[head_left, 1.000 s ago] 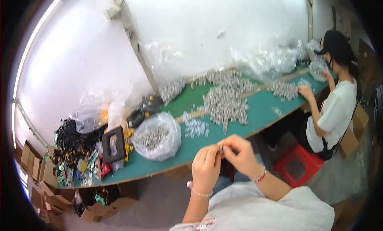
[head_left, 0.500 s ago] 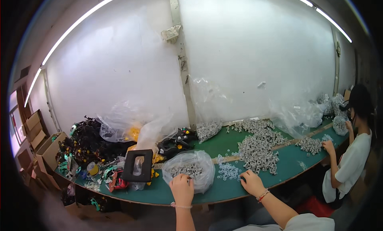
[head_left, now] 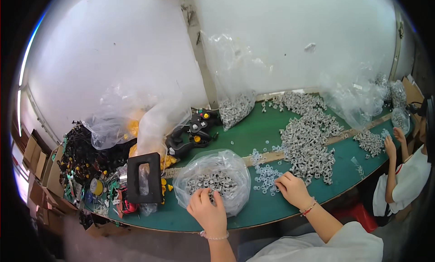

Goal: Assembling small plastic components and rubber seals onto a grey component base.

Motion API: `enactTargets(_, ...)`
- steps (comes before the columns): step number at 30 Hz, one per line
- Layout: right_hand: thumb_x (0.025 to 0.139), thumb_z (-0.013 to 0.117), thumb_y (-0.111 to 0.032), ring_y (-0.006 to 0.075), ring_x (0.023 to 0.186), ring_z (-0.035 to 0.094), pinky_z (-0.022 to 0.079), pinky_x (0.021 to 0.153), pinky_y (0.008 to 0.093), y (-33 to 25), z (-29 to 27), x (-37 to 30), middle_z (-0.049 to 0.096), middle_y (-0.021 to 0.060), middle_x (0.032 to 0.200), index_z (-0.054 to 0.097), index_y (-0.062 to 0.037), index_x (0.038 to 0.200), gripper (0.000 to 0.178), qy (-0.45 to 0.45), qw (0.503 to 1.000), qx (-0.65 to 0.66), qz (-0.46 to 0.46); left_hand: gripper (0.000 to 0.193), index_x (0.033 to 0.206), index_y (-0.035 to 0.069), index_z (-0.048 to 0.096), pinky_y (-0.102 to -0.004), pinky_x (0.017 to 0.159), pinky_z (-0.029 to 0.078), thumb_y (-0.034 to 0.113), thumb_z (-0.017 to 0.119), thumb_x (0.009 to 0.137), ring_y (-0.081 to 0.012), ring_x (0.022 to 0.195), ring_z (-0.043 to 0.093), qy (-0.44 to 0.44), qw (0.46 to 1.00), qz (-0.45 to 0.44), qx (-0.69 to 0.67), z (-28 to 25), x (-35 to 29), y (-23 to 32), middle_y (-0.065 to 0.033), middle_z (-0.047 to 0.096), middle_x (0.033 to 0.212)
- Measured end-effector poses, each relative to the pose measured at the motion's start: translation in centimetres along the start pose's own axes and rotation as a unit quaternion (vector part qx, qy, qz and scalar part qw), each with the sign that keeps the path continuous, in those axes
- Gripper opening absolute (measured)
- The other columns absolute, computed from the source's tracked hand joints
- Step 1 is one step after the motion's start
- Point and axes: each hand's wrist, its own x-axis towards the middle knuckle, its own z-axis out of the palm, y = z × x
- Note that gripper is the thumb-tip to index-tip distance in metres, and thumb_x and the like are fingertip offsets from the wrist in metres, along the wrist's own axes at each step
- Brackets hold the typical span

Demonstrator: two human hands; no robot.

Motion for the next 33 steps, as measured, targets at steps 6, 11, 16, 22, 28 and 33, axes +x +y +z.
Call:
enactTargets(6,0.083,0.060,-0.008,0.0297,0.068,0.060,0.049,0.058,0.0363,-0.2,-0.9,1.0,0.056,0.0094,0.090,0.059,-0.0055,0.087,0.005,0.016,0.996,0.063,0.060,0.019,0.094,0.005,0.063,-0.0385,0.086,0.037,0.012,0.066,0.076,-0.0267,0.096,0.054,-0.043,0.984,0.139,-0.104,1.7,0.3,8.1,-0.0079,0.059,0.100)
enactTargets(11,0.086,0.056,-0.006,0.0340,0.071,0.060,0.048,0.060,0.0396,1.1,-0.4,1.5,0.058,0.0136,0.086,0.054,-0.0023,0.094,0.009,0.041,0.983,0.149,0.104,0.019,0.093,0.006,0.063,-0.0384,0.085,0.037,0.013,0.067,0.076,-0.0267,0.097,0.054,-0.151,0.954,0.218,-0.143,6.2,1.9,11.4,-0.0078,0.059,0.100)
enactTargets(16,0.089,0.052,-0.004,0.0247,0.067,0.061,0.048,0.058,0.0340,1.9,-1.4,1.2,0.058,0.0131,0.080,0.052,0.0004,0.095,0.007,0.015,0.957,0.248,0.149,0.020,0.095,0.005,0.062,-0.0388,0.082,0.038,0.014,0.065,0.078,-0.0266,0.093,0.055,-0.210,0.942,0.246,-0.087,10.1,3.6,13.7,-0.0090,0.059,0.098)
enactTargets(22,0.095,0.046,-0.011,0.0106,0.068,0.053,0.046,0.062,0.0259,3.2,-3.0,1.9,0.054,0.0037,0.082,0.051,-0.0006,0.095,0.011,-0.031,0.700,0.643,0.311,0.018,0.094,0.006,0.064,-0.0383,0.080,0.039,0.013,0.065,0.077,-0.0253,0.093,0.056,-0.232,0.937,0.261,-0.024,14.5,5.2,14.7,-0.0073,0.061,0.096)
enactTargets(28,0.097,0.043,-0.023,0.0073,0.056,0.038,0.032,0.053,0.0215,4.8,-6.5,3.4,0.043,-0.0003,0.074,0.053,-0.0057,0.094,0.020,-0.079,0.365,0.858,0.352,0.014,0.091,0.008,0.066,-0.0384,0.077,0.040,0.012,0.064,0.077,-0.0264,0.090,0.057,-0.300,0.920,0.249,-0.029,17.5,6.5,16.7,-0.0082,0.063,0.093)
enactTargets(33,0.098,0.042,-0.023,0.0031,0.050,0.026,0.023,0.047,0.0190,8.2,-8.9,3.9,0.036,-0.0034,0.069,0.052,-0.0070,0.099,0.019,-0.108,0.361,0.892,0.250,0.014,0.091,0.006,0.065,-0.0379,0.076,0.045,0.011,0.063,0.077,-0.0288,0.087,0.059,-0.312,0.916,0.243,-0.067,19.7,8.3,17.2,-0.0107,0.063,0.089)
